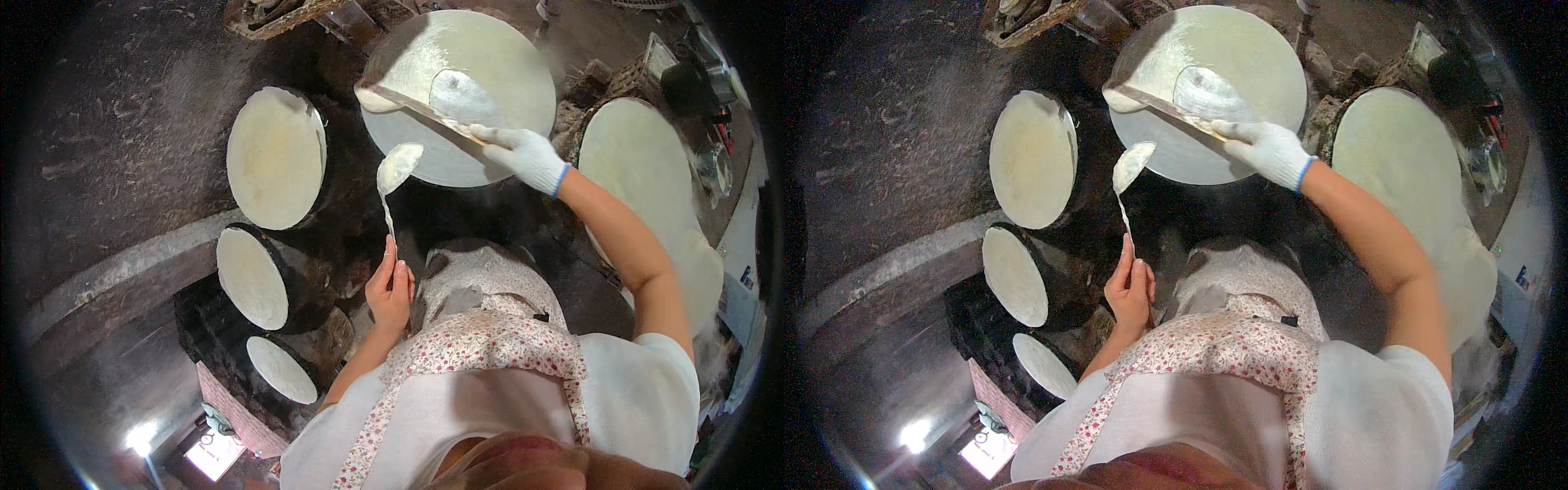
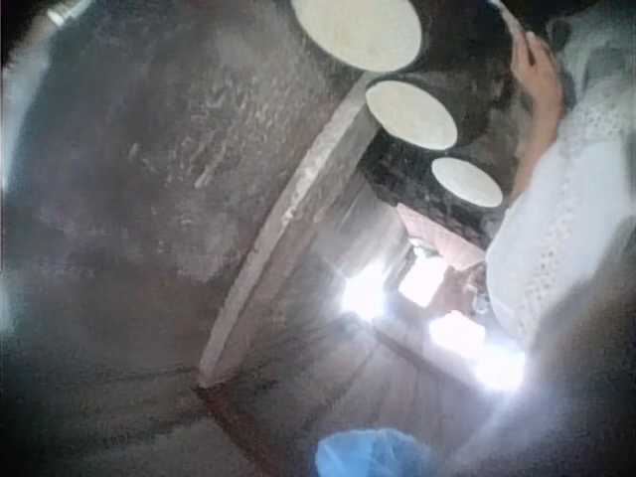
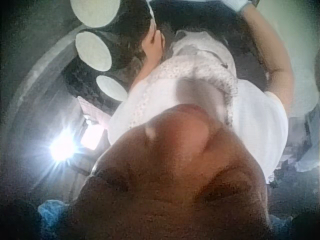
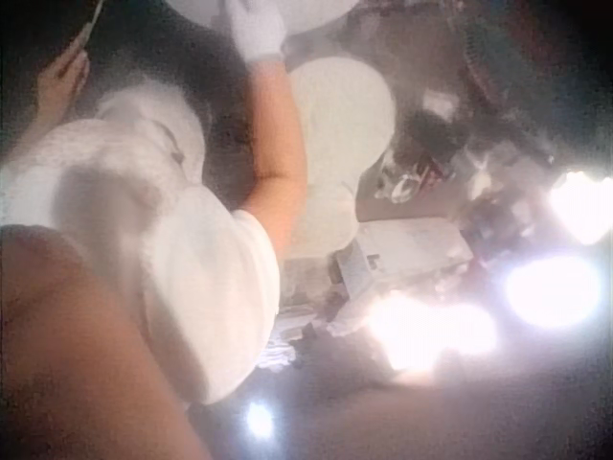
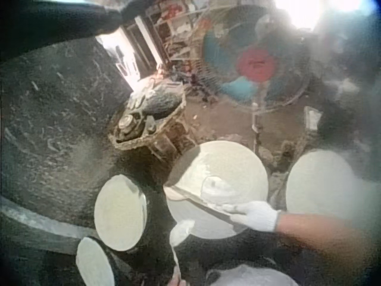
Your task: The person ladles batter onto multiple hot griddles and spreads it into thin circles using a wooden spreader. They flip the crepes and stack them on a nearby surface while continuing to cook additional crepes.
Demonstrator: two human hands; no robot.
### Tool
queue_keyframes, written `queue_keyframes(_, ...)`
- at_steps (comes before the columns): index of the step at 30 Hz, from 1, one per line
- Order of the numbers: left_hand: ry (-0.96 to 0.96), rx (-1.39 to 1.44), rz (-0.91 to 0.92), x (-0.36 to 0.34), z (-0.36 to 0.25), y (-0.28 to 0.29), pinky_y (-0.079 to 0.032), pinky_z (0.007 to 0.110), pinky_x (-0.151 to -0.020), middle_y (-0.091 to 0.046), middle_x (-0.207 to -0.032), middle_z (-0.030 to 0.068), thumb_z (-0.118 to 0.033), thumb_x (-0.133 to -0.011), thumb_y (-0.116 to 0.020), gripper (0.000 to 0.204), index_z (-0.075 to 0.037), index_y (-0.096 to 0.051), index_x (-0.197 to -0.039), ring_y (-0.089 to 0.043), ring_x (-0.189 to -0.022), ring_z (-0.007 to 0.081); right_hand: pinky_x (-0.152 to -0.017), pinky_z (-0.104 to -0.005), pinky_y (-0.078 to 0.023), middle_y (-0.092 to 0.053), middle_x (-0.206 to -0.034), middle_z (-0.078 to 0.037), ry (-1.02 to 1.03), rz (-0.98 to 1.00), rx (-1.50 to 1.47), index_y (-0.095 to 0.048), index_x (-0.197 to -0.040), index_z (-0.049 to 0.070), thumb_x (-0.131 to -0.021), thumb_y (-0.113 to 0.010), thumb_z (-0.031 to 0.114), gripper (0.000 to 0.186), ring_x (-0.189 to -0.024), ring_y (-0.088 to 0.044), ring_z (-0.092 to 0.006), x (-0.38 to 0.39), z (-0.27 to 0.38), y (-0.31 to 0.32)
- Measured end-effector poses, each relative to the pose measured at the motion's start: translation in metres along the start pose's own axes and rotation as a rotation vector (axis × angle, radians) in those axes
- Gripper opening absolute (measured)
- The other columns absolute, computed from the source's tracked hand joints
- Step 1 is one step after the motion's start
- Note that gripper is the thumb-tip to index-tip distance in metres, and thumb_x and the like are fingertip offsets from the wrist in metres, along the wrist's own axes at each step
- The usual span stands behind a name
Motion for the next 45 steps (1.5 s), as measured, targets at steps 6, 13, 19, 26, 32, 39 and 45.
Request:
queue_keyframes(6, 0.054, -0.007, -0.021, -0.002, 0.006, -0.001, -0.037, 0.020, -0.051, -0.056, -0.074, -0.0024, -0.002, -0.108, -0.053, 0.049, -0.004, -0.049, -0.156, -0.044, -0.056, 0.0032, -0.081, -0.0430, -0.060, -0.077, -0.102, -0.022, -0.199, -0.190, -0.025, -0.069, -0.136, 0.017, -0.100, -0.057, 0.048, 0.049, -0.091, -0.075, -0.0391, -0.070, -0.033, 0.021)
queue_keyframes(13, 0.066, -0.133, -0.117, -0.010, 0.006, 0.012, -0.038, 0.022, -0.052, -0.052, -0.070, -0.0029, -0.004, -0.108, -0.052, 0.048, -0.004, -0.050, -0.156, -0.044, -0.057, 0.0038, -0.095, -0.0384, -0.057, -0.076, -0.117, -0.016, 0.041, 0.059, -0.059, -0.069, -0.139, 0.026, -0.096, -0.063, 0.049, 0.049, -0.106, -0.074, -0.0333, -0.010, -0.006, 0.021)
queue_keyframes(19, -0.092, -0.194, -0.194, -0.117, -0.005, 0.016, -0.040, 0.022, -0.053, -0.051, -0.072, -0.0040, -0.006, -0.108, -0.053, 0.048, -0.009, -0.053, -0.156, -0.045, -0.059, 0.0035, -0.079, -0.0430, -0.059, -0.076, -0.101, -0.018, 0.134, 0.039, 0.240, -0.070, -0.135, 0.030, -0.099, -0.060, 0.046, 0.041, -0.088, -0.074, -0.0385, -0.051, 0.019, 0.013)
queue_keyframes(26, -0.071, -0.105, -0.180, -0.142, -0.004, -0.004, -0.039, 0.020, -0.053, -0.053, -0.074, -0.0053, -0.008, -0.108, -0.055, 0.050, -0.014, -0.052, -0.157, -0.044, -0.060, 0.0019, -0.090, -0.0365, -0.058, -0.076, -0.110, -0.017, -0.149, -0.081, 0.080, -0.070, -0.137, 0.023, -0.099, -0.066, 0.039, 0.042, -0.099, -0.076, -0.0309, 0.004, -0.029, 0.051)
queue_keyframes(32, 0.031, -0.186, -0.227, -0.110, 0.021, -0.007, -0.041, 0.023, -0.059, -0.051, -0.076, -0.0046, -0.005, -0.106, -0.056, 0.050, -0.011, -0.052, -0.156, -0.044, -0.065, 0.0051, -0.086, -0.0370, -0.058, -0.076, -0.109, -0.017, -0.145, 0.040, 0.276, -0.069, -0.138, 0.027, -0.100, -0.066, 0.039, 0.040, -0.097, -0.076, -0.0331, -0.002, -0.011, 0.028)
queue_keyframes(39, -0.002, -0.267, -0.111, -0.069, 0.029, -0.003, -0.045, 0.025, -0.063, -0.052, -0.077, 0.0007, -0.002, -0.104, -0.057, 0.050, -0.007, -0.053, -0.154, -0.047, -0.067, 0.0086, -0.066, -0.0428, -0.058, -0.075, -0.092, -0.014, 0.023, 0.032, 0.347, -0.069, -0.136, 0.034, -0.103, -0.060, 0.040, 0.035, -0.079, -0.074, -0.0323, 0.065, -0.009, 0.007)
queue_keyframes(45, -0.090, -0.019, 0.207, -0.052, -0.008, 0.015, -0.039, 0.021, -0.049, -0.055, -0.074, -0.0019, -0.003, -0.107, -0.053, 0.051, -0.007, -0.047, -0.158, -0.045, -0.055, 0.0048, -0.107, -0.0278, -0.049, -0.068, -0.141, -0.012, -0.180, -0.313, -0.273, -0.064, -0.144, 0.008, -0.099, -0.070, 0.011, 0.046, -0.126, -0.064, -0.0124, 0.149, -0.017, 0.015)
Point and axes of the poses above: each hand's wrist, its own x-axis away from the middle knuckle, its own y-axis out of the back of the hand, z = x × y, the point moved 6 cm from there along -x, towards the middle knuckle
